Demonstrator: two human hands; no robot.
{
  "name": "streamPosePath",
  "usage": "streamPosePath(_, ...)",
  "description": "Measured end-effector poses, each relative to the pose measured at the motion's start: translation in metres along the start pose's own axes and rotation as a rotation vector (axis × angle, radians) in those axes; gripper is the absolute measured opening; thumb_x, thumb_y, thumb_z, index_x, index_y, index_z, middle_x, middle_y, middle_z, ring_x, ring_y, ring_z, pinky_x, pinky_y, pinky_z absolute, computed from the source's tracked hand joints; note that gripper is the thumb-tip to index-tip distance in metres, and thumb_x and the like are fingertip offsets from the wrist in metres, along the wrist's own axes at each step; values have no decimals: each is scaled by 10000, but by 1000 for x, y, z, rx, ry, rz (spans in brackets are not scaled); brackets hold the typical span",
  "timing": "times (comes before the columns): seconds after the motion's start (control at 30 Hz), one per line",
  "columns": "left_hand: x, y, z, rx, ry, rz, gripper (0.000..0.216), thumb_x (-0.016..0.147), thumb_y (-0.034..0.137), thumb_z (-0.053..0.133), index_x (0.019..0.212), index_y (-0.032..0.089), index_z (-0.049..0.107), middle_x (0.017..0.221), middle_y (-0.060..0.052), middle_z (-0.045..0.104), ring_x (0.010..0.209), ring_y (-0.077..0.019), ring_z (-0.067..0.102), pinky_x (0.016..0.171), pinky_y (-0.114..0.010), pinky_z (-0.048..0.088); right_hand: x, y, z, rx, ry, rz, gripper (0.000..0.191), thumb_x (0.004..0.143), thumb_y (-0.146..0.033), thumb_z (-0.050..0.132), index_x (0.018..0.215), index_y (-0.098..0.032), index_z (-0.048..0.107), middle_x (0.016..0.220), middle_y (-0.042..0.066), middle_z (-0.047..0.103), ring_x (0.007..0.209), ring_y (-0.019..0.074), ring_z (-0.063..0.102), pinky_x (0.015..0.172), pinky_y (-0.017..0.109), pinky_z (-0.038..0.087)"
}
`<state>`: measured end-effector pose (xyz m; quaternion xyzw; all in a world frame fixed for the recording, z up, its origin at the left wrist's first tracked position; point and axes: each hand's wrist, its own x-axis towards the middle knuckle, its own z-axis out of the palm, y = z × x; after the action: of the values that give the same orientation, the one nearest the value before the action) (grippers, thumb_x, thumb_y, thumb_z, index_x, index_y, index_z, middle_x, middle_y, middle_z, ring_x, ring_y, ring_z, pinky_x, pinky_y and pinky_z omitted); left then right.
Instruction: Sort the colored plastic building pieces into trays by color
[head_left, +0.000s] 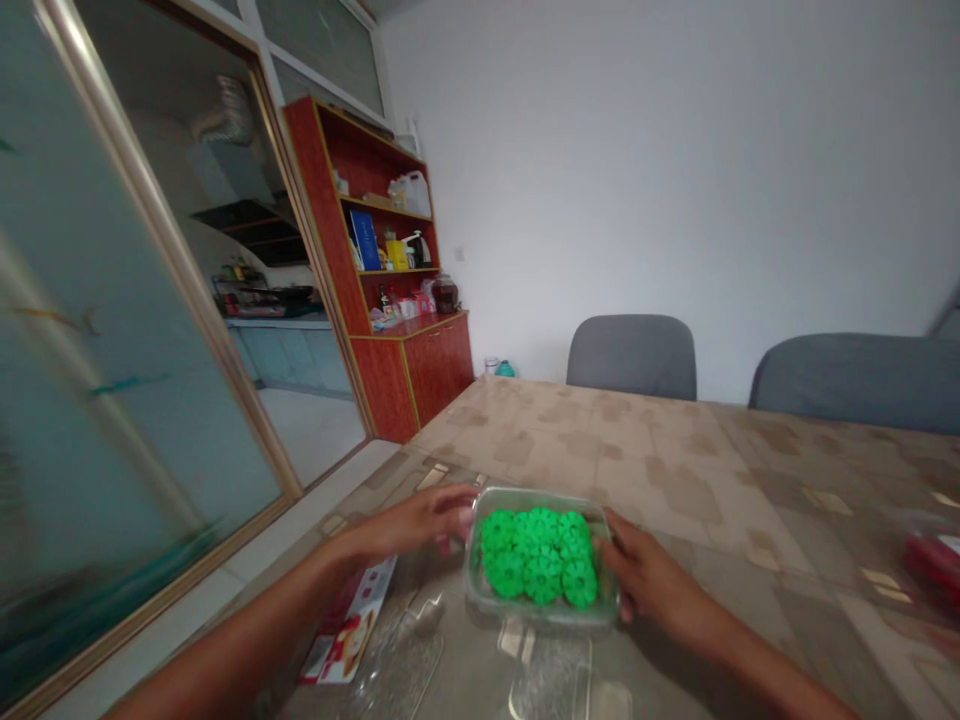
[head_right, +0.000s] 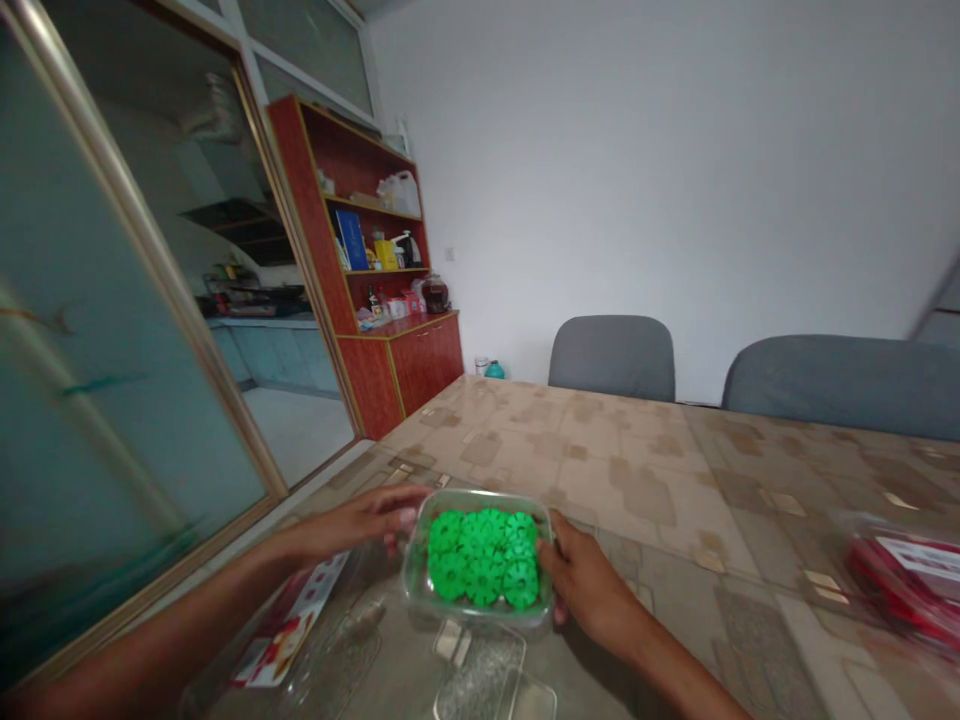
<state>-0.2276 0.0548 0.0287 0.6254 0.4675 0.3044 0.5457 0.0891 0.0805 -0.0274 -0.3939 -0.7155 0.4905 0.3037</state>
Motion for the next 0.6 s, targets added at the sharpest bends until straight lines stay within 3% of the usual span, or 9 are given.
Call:
streamPosePath(0.03,4,-1,4,-53,-57,2,549,845,552,693,1294,242,635,1135,-102,685,960,-257,654,692,-283,502,5,0,0,9,24,-20,497,916,-590,474,1153,-167,582,701,-10,620,417,95,514,398,212,403)
streamPosePath(0.1,12,-2,6,-147,-52,-10,676,809,579,726,1386,270,554,1179,-100,672,943,-245,658,673,-270,487,16,0,2,27,52,-42,552,905,-628,481,1193,-164,560,709,-11,614,449,111,544,423,224,422)
streamPosePath(0.27,27,3,-8,-157,150,-28,811,777,586,757,1458,267,456,1347,-104,603,1224,-303,548,839,-334,484,42,12,4,87,85,-45,686,895,-673,483,1360,-170,448,787,22,665,588,170,632,545,292,521)
streamPosePath(0.37,29,12,-19,-92,196,27,775,818,544,734,1461,224,442,1297,-114,632,1208,-311,559,820,-327,487,53,22,6,116,152,-34,778,886,-705,458,1427,-153,374,986,99,684,834,222,679,734,362,561)
streamPosePath(0.5,28,21,-28,98,258,162,671,887,469,674,1449,178,451,1224,-118,651,1079,-277,609,693,-258,476,59,29,13,127,193,-42,818,844,-754,472,1416,-171,434,1255,185,635,1104,273,635,906,421,519)
streamPosePath(0.6,28,20,-25,220,316,231,642,895,432,656,1447,170,456,1235,-120,635,1058,-275,614,711,-269,498,61,29,18,108,230,-58,782,827,-741,509,1392,-201,493,1401,193,562,1285,294,527,1064,469,399)
